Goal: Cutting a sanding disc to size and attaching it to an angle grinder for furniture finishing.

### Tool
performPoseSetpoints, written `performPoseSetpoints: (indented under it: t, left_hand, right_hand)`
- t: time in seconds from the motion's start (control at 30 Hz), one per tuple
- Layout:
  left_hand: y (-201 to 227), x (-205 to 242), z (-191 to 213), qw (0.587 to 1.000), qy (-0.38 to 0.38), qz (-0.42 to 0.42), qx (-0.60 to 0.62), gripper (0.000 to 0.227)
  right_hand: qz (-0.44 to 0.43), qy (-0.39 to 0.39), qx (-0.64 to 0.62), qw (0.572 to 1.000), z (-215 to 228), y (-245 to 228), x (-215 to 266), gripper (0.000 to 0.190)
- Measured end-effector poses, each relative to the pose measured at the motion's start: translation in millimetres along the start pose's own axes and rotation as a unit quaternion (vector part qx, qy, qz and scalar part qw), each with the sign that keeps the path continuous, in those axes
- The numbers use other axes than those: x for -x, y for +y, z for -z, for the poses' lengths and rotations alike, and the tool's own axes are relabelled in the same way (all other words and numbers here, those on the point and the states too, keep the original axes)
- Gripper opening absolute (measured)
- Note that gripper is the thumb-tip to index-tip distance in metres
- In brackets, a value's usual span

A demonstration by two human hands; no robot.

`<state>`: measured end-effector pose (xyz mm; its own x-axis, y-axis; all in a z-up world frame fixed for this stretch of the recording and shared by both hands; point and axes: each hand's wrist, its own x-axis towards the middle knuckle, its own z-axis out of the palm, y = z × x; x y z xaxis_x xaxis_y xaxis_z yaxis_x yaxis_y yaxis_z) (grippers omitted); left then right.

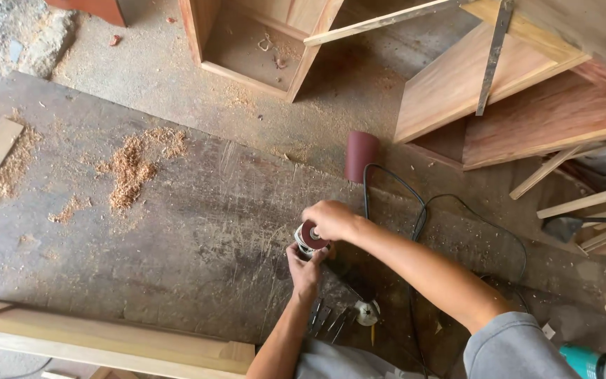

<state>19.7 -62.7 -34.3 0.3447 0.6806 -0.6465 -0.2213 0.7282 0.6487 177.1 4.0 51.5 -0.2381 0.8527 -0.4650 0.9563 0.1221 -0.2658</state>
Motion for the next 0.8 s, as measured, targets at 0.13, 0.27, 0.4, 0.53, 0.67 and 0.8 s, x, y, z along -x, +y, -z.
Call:
performPoseSetpoints:
  t: [0.13, 0.27, 0.4, 0.53, 0.67, 0.8]
  left_hand:
    - [3, 3, 0, 1.0, 0.002, -0.013, -0.021, 0.067]
    - [-7, -2, 3, 0.999, -0.008, -0.02, -0.024, 0.065]
    - [13, 8, -2, 0.998, 0.017, -0.02, -0.057, 0.065]
    - [11, 5, -3, 0.999, -0.001, -0.013, -0.034, 0.067]
    - [0, 0, 2, 0.999, -0.016, -0.037, -0.035, 0.066]
    - [11, 5, 0, 0.998, -0.009, -0.037, -0.054, 0.065]
  right_hand:
    - [-0.189, -0.027, -0.171, 0.967, 19, -11, 10, 0.035]
    - [-0.008, -0.022, 0.001, 1.0, 22, -32, 8, 0.02]
    - [-0.151, -0.1, -0.14, 0.973, 14, -7, -3, 0.034]
    - [-0.248, -0.086, -0.196, 0.945, 33, -3, 3, 0.036]
    - [-0.126, -0.024, -0.18, 0.975, 73, -29, 19, 0.061]
    - [-0.067, 0.028, -0.169, 0.983, 52, -13, 32, 0.053]
